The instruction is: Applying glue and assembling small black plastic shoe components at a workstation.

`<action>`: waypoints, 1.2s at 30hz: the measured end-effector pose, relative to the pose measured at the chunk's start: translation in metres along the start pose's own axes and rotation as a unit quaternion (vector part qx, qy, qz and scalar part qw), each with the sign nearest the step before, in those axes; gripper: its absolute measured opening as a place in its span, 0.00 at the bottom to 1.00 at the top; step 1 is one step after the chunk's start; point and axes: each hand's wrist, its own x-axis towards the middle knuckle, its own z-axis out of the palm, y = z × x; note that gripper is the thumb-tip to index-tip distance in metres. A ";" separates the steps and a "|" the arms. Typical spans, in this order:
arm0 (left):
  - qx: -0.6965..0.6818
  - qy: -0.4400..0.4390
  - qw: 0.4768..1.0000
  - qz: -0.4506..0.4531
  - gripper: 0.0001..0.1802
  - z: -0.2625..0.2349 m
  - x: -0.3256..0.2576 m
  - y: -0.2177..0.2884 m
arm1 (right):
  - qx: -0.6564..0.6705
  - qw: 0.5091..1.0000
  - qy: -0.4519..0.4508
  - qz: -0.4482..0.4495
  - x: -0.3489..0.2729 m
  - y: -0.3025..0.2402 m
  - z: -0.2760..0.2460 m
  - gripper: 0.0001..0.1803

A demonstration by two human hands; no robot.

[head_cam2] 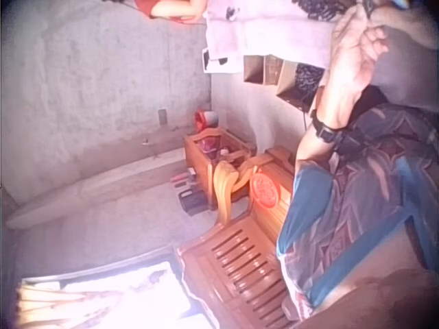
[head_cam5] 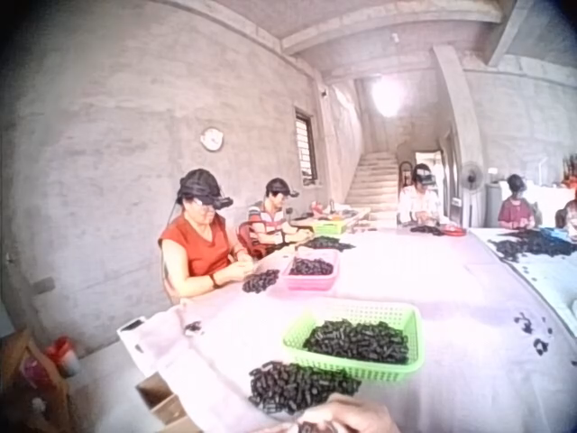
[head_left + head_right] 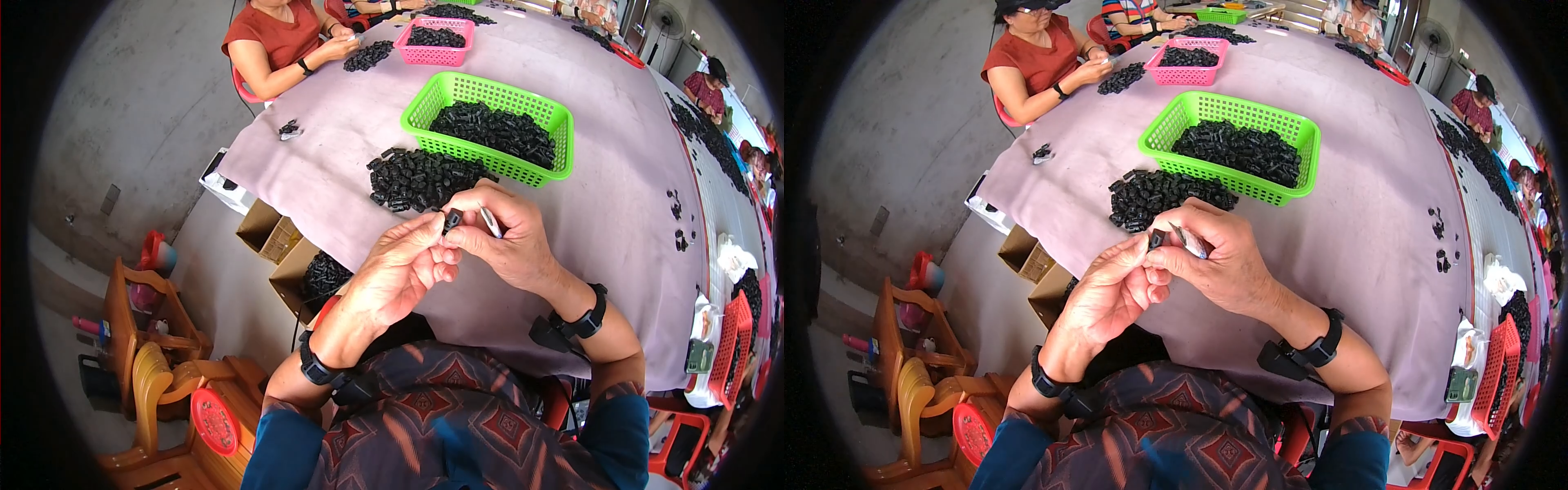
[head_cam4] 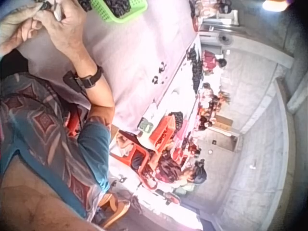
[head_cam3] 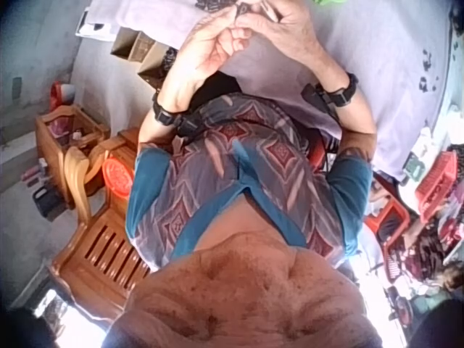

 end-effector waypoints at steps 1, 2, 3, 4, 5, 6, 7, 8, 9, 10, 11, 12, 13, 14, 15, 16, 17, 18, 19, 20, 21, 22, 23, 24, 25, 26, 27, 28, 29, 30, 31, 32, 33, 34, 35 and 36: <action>-0.005 0.004 1.000 -0.004 0.15 0.000 0.000 0.000 | -0.005 1.000 -0.003 -0.001 0.000 0.000 0.000 0.10; -0.005 0.004 1.000 -0.003 0.15 0.000 -0.001 -0.001 | -0.009 1.000 -0.005 -0.001 0.000 0.000 0.000 0.09; -0.010 0.008 1.000 0.002 0.15 0.001 -0.002 -0.001 | -0.009 1.000 -0.006 -0.002 0.000 0.000 0.001 0.09; -0.015 0.012 1.000 0.006 0.14 0.002 -0.001 -0.001 | -0.012 1.000 -0.001 -0.008 0.000 0.001 0.000 0.08; -0.015 0.011 1.000 0.005 0.14 0.002 -0.001 -0.002 | -0.015 1.000 0.003 -0.014 0.000 0.002 0.000 0.06; -0.017 0.020 1.000 0.007 0.14 0.001 -0.001 -0.003 | -0.016 1.000 0.004 -0.014 0.000 0.003 0.001 0.06; -0.018 0.029 0.999 0.009 0.14 0.001 -0.001 -0.004 | -0.013 1.000 0.013 -0.020 0.000 0.004 0.002 0.05; -0.018 0.028 0.999 0.008 0.14 -0.002 0.000 -0.005 | -0.010 0.999 0.023 -0.025 0.000 0.004 0.003 0.03; -0.026 0.021 0.999 0.011 0.12 -0.006 0.001 -0.006 | -0.010 0.999 0.024 -0.025 0.000 0.004 0.003 0.03; -0.035 0.015 0.999 0.013 0.10 -0.008 0.001 -0.007 | -0.021 0.999 0.025 -0.024 0.001 0.004 0.003 0.04; -0.035 0.015 0.999 0.013 0.10 -0.007 0.001 -0.007 | -0.031 0.999 0.026 -0.023 0.001 0.004 0.003 0.06; -0.009 0.030 0.999 0.029 0.10 -0.007 0.000 -0.008 | -0.031 0.999 0.027 -0.023 0.000 0.004 0.003 0.06; 0.017 0.045 0.998 0.045 0.11 -0.006 0.000 -0.008 | -0.020 0.999 0.040 0.000 -0.001 0.005 0.005 0.08; 0.017 0.045 0.998 0.044 0.11 -0.004 -0.001 -0.008 | -0.010 0.998 0.053 0.022 -0.001 0.006 0.005 0.10; 0.032 0.067 0.996 0.055 0.11 -0.002 -0.001 -0.008 | -0.010 0.998 0.053 0.022 -0.001 0.005 0.005 0.10; 0.047 0.089 0.993 0.067 0.12 0.001 -0.001 -0.008 | -0.032 0.997 0.057 0.032 -0.001 0.004 0.004 0.11; 0.047 0.090 0.993 0.067 0.12 0.002 -0.002 -0.008 | -0.054 0.996 0.061 0.041 -0.001 0.003 0.004 0.12; 0.069 0.088 0.992 0.065 0.12 0.004 -0.002 -0.008 | -0.054 0.996 0.061 0.042 -0.001 0.003 0.004 0.12; 0.091 0.086 0.990 0.063 0.12 0.004 -0.002 -0.008 | -0.057 0.996 0.062 0.044 -0.001 0.004 0.004 0.12; 0.091 0.086 0.990 0.063 0.12 0.004 -0.002 -0.009 | -0.059 0.995 0.063 0.047 -0.001 0.004 0.004 0.13; 0.097 0.076 0.990 0.069 0.13 0.002 -0.002 -0.010 | -0.059 0.995 0.063 0.047 -0.002 0.003 0.004 0.13; 0.103 0.066 0.990 0.075 0.13 0.000 -0.002 -0.011 | -0.057 0.995 0.060 0.063 -0.002 0.002 0.005 0.13; 0.104 0.066 0.990 0.075 0.13 -0.002 -0.002 -0.012 | -0.056 0.994 0.057 0.079 -0.002 0.001 0.005 0.13; 0.099 0.061 0.990 0.076 0.13 -0.003 -0.002 -0.012 | -0.055 0.994 0.057 0.079 -0.002 0.001 0.005 0.13; 0.094 0.055 0.991 0.075 0.13 -0.003 -0.002 -0.012 | -0.043 0.994 0.061 0.080 -0.002 0.002 0.005 0.11; 0.094 0.054 0.991 0.075 0.13 -0.003 -0.001 -0.012 | -0.030 0.994 0.065 0.080 -0.002 0.003 0.005 0.10; 0.068 0.057 0.994 0.067 0.13 -0.002 -0.001 -0.011 | -0.030 0.994 0.066 0.080 -0.002 0.004 0.006 0.10; 0.042 0.060 0.996 0.059 0.13 -0.002 -0.001 -0.011 | -0.003 0.996 0.076 0.054 -0.001 0.007 0.008 0.07; 0.042 0.060 0.995 0.060 0.13 -0.002 -0.001 -0.010 | 0.024 0.996 0.087 0.028 -0.001 0.008 0.009 0.06; 0.040 0.057 0.995 0.072 0.14 -0.001 -0.001 -0.010 | 0.024 0.996 0.086 0.028 0.000 0.007 0.007 0.06; 0.037 0.054 0.994 0.084 0.14 -0.001 -0.001 -0.010 | -0.009 0.998 0.054 0.006 -0.001 0.005 0.005 0.06; 0.037 0.054 0.994 0.085 0.14 -0.001 -0.001 -0.008 | -0.041 0.999 0.022 -0.016 -0.001 0.004 0.003 0.08; 0.031 0.047 0.996 0.076 0.14 -0.002 -0.001 -0.006 | -0.035 0.999 0.020 -0.018 0.000 0.005 0.004 0.10; 0.026 0.040 0.997 0.067 0.14 -0.002 -0.001 -0.005 | -0.035 0.999 0.019 -0.018 -0.001 0.007 0.004 0.10; 0.025 0.040 0.997 0.067 0.14 0.000 -0.001 -0.004 | -0.015 1.000 0.019 -0.002 -0.002 0.010 0.003 0.10; 0.037 0.052 0.996 0.062 0.14 0.002 -0.001 -0.004 | 0.006 1.000 0.018 0.013 -0.003 0.011 0.003 0.09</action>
